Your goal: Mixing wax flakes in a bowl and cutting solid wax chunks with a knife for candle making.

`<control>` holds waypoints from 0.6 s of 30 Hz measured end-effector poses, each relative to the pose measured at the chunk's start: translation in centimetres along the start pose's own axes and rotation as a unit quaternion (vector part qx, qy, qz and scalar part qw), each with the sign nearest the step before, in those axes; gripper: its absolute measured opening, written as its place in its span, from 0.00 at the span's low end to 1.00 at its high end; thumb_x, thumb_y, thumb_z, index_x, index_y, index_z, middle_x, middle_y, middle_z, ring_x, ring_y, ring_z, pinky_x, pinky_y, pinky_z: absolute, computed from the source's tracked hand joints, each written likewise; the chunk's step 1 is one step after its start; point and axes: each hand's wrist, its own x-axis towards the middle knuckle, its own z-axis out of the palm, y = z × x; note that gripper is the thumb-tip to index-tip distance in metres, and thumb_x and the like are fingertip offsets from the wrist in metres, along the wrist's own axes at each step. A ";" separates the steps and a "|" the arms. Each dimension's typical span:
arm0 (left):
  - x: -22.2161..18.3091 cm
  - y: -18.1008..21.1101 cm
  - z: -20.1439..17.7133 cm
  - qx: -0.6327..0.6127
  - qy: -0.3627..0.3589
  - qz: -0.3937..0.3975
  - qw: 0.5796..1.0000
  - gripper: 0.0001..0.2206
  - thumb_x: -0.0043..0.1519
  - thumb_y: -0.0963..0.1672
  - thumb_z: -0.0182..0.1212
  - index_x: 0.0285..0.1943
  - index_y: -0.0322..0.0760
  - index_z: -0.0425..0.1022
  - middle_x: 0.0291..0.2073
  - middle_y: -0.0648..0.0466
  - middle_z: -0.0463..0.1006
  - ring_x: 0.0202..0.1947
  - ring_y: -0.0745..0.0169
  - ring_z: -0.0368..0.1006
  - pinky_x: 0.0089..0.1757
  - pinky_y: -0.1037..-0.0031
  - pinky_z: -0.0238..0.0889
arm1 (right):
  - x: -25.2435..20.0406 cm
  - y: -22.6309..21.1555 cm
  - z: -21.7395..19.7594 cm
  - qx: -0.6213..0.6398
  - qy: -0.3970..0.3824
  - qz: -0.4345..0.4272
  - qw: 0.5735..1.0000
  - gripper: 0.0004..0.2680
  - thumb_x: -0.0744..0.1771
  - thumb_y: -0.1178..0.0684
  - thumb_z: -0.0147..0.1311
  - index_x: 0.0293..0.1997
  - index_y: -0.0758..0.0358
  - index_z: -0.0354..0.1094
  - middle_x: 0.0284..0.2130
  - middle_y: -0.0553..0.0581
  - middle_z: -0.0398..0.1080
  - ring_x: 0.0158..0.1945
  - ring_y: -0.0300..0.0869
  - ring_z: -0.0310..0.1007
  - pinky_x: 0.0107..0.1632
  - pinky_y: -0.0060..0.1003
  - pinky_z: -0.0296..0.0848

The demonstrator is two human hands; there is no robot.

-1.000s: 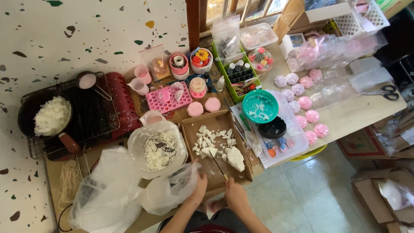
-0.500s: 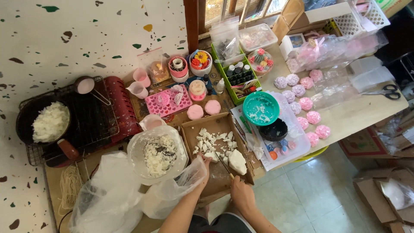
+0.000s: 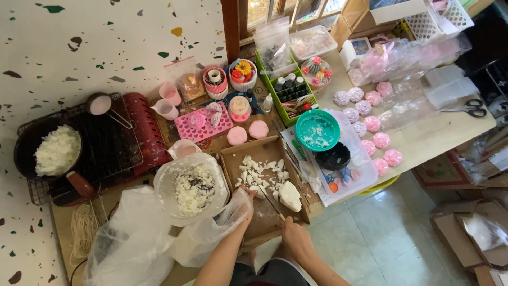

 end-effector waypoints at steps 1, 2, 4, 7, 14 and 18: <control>0.5 -0.4 0.3 -0.007 0.004 0.014 1.000 0.15 0.53 0.42 0.73 0.31 0.33 0.65 0.21 0.52 0.74 0.26 0.56 0.67 0.36 0.64 0.64 | 0.1 -0.1 0.1 0.000 -0.005 0.000 1.000 0.12 0.71 0.44 0.39 0.41 0.64 0.58 0.27 0.73 0.75 0.34 0.67 0.77 0.37 0.63 0.72; 1.0 -0.8 0.7 -0.013 0.007 0.029 0.999 0.16 0.52 0.42 0.75 0.31 0.33 0.65 0.21 0.51 0.73 0.25 0.55 0.66 0.35 0.63 0.63 | 0.2 -0.2 0.2 0.000 -0.010 0.000 1.000 0.12 0.71 0.44 0.39 0.42 0.64 0.58 0.27 0.73 0.75 0.34 0.68 0.77 0.37 0.63 0.73; 1.2 -0.9 0.6 -0.003 0.008 0.028 1.000 0.16 0.52 0.43 0.75 0.31 0.33 0.66 0.22 0.50 0.73 0.26 0.55 0.66 0.35 0.63 0.63 | 1.1 -0.2 1.2 -0.011 -0.002 0.000 1.000 0.11 0.71 0.46 0.39 0.41 0.65 0.59 0.28 0.73 0.75 0.34 0.67 0.77 0.37 0.63 0.74; 0.7 -1.2 0.5 0.017 0.000 0.025 1.000 0.16 0.52 0.44 0.75 0.32 0.33 0.67 0.23 0.50 0.74 0.27 0.53 0.67 0.36 0.62 0.64 | 1.6 0.2 3.2 -0.029 0.011 0.003 1.000 0.08 0.69 0.50 0.41 0.40 0.65 0.61 0.28 0.73 0.75 0.34 0.66 0.78 0.37 0.61 0.76; 1.4 -1.0 0.3 0.060 -0.013 0.033 0.998 0.17 0.52 0.45 0.76 0.35 0.32 0.69 0.27 0.48 0.76 0.30 0.51 0.70 0.38 0.61 0.64 | 2.5 1.0 2.2 0.002 0.009 -0.013 1.000 0.11 0.69 0.48 0.43 0.40 0.68 0.63 0.33 0.75 0.75 0.39 0.67 0.77 0.41 0.61 0.75; 1.7 -1.4 0.2 0.076 -0.009 0.025 0.997 0.18 0.52 0.46 0.76 0.36 0.32 0.70 0.28 0.48 0.76 0.31 0.50 0.70 0.39 0.60 0.65 | -0.2 -0.4 -0.5 0.047 -0.013 0.004 0.999 0.15 0.71 0.43 0.41 0.40 0.68 0.63 0.33 0.77 0.74 0.41 0.70 0.75 0.43 0.63 0.72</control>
